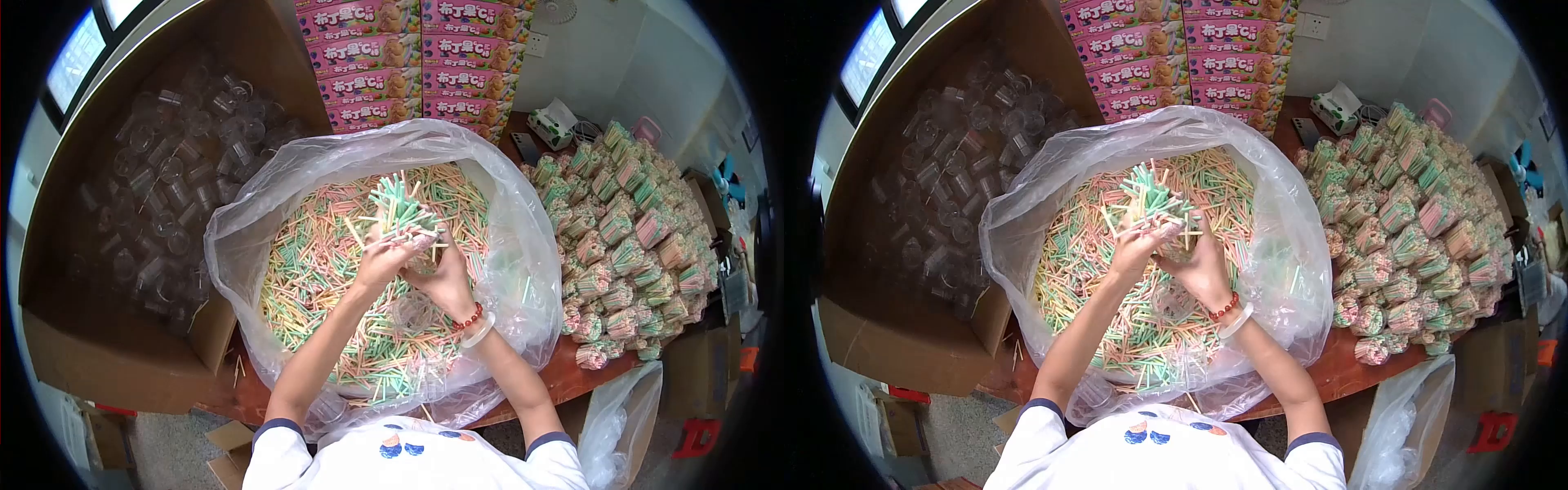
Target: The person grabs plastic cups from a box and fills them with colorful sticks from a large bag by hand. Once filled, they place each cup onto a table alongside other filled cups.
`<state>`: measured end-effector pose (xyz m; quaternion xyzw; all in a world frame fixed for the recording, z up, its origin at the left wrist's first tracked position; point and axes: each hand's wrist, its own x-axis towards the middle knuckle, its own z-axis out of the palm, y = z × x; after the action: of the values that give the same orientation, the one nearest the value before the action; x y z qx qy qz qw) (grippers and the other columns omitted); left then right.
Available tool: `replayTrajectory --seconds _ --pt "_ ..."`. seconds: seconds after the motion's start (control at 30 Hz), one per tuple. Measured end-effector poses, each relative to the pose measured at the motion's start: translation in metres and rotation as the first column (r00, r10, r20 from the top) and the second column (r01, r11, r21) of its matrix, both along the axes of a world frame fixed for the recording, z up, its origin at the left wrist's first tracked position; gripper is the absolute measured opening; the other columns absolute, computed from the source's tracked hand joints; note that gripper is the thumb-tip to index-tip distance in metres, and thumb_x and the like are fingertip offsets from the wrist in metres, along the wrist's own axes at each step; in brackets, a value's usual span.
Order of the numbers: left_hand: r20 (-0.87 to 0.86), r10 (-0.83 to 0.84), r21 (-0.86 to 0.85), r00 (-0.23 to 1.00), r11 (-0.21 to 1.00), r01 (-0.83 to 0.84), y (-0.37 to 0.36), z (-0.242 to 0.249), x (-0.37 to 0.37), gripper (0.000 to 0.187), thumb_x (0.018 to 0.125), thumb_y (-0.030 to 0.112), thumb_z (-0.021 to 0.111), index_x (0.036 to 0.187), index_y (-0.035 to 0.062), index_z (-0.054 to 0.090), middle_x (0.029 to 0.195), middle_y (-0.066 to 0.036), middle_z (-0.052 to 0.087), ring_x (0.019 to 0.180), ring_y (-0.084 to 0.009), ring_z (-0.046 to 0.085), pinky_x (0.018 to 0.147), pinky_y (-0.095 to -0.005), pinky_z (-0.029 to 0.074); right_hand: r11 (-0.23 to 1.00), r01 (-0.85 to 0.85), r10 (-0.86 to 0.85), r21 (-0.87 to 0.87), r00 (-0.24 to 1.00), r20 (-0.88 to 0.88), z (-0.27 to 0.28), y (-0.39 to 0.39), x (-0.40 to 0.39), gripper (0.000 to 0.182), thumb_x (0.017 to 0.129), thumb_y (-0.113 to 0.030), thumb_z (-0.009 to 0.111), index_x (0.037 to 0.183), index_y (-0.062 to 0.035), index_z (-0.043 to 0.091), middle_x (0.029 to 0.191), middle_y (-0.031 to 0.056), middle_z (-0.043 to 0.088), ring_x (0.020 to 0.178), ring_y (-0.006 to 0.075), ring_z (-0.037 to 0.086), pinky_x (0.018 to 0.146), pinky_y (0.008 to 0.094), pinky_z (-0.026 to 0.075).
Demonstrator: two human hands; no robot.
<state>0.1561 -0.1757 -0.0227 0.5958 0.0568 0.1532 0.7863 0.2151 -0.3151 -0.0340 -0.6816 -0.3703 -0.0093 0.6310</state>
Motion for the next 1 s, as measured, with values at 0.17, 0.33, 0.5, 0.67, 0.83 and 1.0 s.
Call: replayTrajectory --seconds 0.17,0.33,0.5,0.67,0.83,1.0 --pt "0.232 0.034 0.003 0.972 0.999 -0.036 -0.003 0.023 0.012 0.043 0.095 0.006 0.072 0.133 0.0025 0.053 0.122 -0.008 0.069 0.109 -0.0169 0.070 0.094 -0.0318 0.057 0.991 -0.023 -0.007 -0.133 0.975 -0.224 0.009 -0.001 -0.002 0.069 0.071 -0.014 0.090 0.130 -0.0025 0.056 0.107 0.0122 0.077 0.096 0.0207 0.075 0.084 0.0348 0.059" --pt "0.201 -0.016 0.057 0.979 0.998 0.005 0.003 0.031 0.015 0.027 0.100 0.016 0.071 0.123 0.0068 0.061 0.114 -0.001 0.067 0.105 -0.0077 0.062 0.094 -0.0270 0.051 0.979 -0.191 0.157 -0.076 0.933 -0.325 0.013 0.000 0.008 0.048 0.072 0.000 0.086 0.115 0.0000 0.064 0.103 0.0048 0.075 0.091 0.0132 0.072 0.081 0.0313 0.060" --pt "0.058 -0.118 0.218 0.991 0.971 0.103 0.011 0.037 0.002 0.042 0.104 0.033 0.062 0.135 0.0050 0.056 0.131 -0.006 0.063 0.122 -0.0153 0.058 0.108 -0.0343 0.044 0.950 -0.303 0.298 0.077 0.804 -0.514 0.030 -0.015 0.011 0.050 0.072 0.008 0.079 0.118 -0.0025 0.063 0.104 0.0019 0.072 0.092 0.0130 0.071 0.086 0.0312 0.059" --pt "-0.075 -0.128 0.627 0.989 0.765 0.146 0.043 0.037 -0.041 0.076 0.097 0.043 0.064 0.157 0.0059 0.036 0.156 -0.019 0.044 0.149 -0.0298 0.037 0.124 -0.0462 0.029 0.983 -0.186 0.179 0.011 0.926 -0.334 -0.001 -0.023 0.034 0.051 0.077 -0.001 0.084 0.121 -0.0048 0.058 0.101 0.0016 0.069 0.092 0.0111 0.068 0.078 0.0295 0.059" --pt "-0.370 0.035 0.927 0.928 0.078 0.366 0.035 -0.012 -0.099 0.132 0.061 0.032 0.093 0.164 0.0059 0.015 0.162 -0.029 0.025 0.149 -0.0474 0.029 0.125 -0.0542 0.028 0.981 -0.021 -0.002 -0.192 0.993 -0.119 -0.018 -0.044 0.043 0.065 0.069 -0.014 0.095 0.122 -0.0034 0.058 0.107 0.0064 0.071 0.099 0.0189 0.071 0.089 0.0355 0.057" --pt "-0.135 0.253 0.990 0.958 0.071 0.120 0.012 -0.033 -0.084 0.119 0.057 0.025 0.096 0.152 -0.0042 0.032 0.137 -0.024 0.047 0.129 -0.0411 0.047 0.111 -0.0505 0.039 0.989 -0.075 0.028 -0.127 0.942 -0.335 -0.024 -0.033 0.040 0.060 0.068 -0.012 0.096 0.117 -0.0017 0.063 0.108 0.0050 0.072 0.099 0.0135 0.068 0.091 0.0332 0.056"
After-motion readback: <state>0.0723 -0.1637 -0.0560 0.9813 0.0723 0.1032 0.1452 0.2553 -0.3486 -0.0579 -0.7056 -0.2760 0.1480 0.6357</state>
